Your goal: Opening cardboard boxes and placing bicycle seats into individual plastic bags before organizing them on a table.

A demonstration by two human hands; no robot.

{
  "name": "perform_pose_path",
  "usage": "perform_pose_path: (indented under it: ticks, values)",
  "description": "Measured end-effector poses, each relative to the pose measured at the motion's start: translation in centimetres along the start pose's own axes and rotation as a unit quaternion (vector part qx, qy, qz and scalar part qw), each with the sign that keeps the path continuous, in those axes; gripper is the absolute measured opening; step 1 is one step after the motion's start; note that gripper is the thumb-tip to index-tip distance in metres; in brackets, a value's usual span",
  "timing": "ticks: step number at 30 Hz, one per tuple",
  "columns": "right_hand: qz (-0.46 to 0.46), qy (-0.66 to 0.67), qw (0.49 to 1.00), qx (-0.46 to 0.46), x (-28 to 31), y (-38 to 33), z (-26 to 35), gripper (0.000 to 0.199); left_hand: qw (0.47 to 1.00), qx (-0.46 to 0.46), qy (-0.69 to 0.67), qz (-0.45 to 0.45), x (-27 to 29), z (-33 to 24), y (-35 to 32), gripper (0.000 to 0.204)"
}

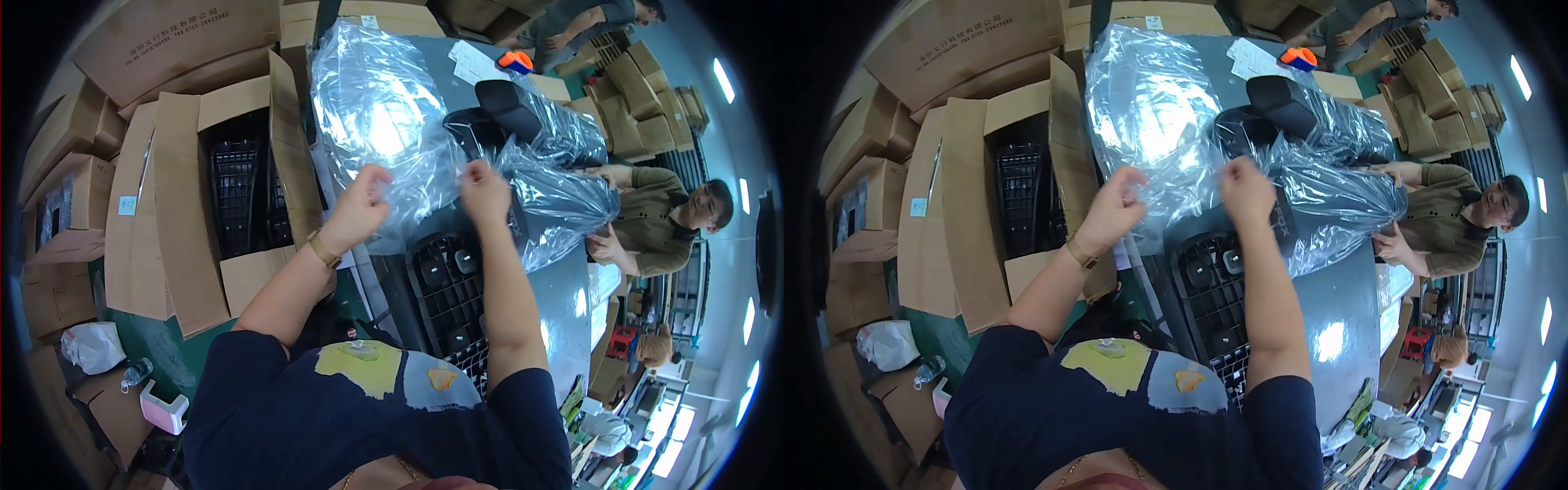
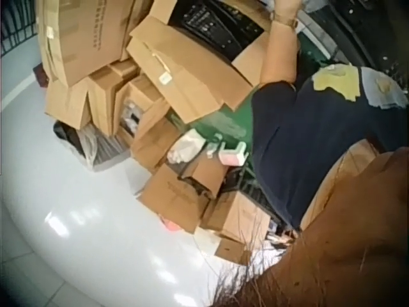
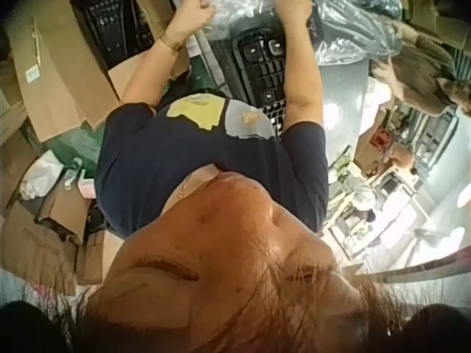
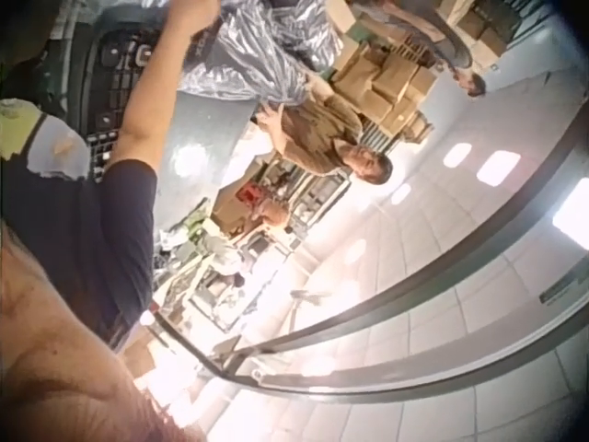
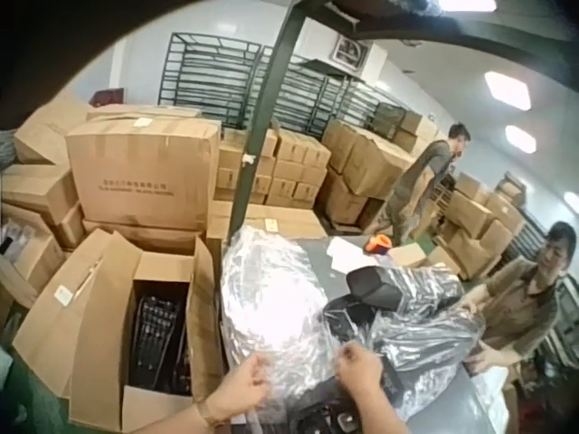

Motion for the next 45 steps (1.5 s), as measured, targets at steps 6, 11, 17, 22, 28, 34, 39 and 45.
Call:
perform_pose_path:
  ticks: [6,11,17,22,28,34,39,45]
  values:
    - [0.077,0.557,0.815,-0.14,3.8,-1.3,-2.1,0.008,0.987,0.116,0.057,-0.094,5.7,8.7,-0.6,0.02]
    - [0.167,0.589,0.768,-0.188,3.7,-2.8,-1.8,0.008,0.748,0.222,-0.625,0.04,5.2,9.6,0.3,0.025]
    - [-0.158,0.197,0.825,0.505,8.9,-6.3,4.3,0.029,0.944,-0.271,-0.179,-0.062,1.8,-0.7,-3.5,0.024]
    - [0.058,-0.094,0.939,0.327,1.9,-8.4,-6.4,0.009,0.919,-0.135,0.36,0.085,-4.8,7.0,-5.2,0.036]
    - [0.16,-0.14,0.972,0.102,-1.2,-10.2,-10.5,0.031,0.97,0.093,0.209,0.087,-10.0,11.3,-7.9,0.069]
    - [0.153,-0.055,0.987,0.015,0.1,-11.3,-12.0,0.029,0.971,0.197,-0.111,0.072,-10.5,11.9,-8.8,0.062]
    - [0.104,0.088,0.99,-0.036,-0.3,-12.0,-12.4,0.038,0.996,0.076,0.021,-0.028,-6.1,14.6,-4.6,0.046]
    - [0.151,0.168,0.966,-0.128,-0.6,-13.6,-14.5,0.057,0.925,-0.032,0.369,-0.086,-5.2,9.0,-2.5,0.05]
Point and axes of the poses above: each hand's wrist, its own y-axis towards the middle knuckle, its own x-axis out of the back of the hand, z = x × y, the point moved 2 cm from there along y, towards the middle knuckle
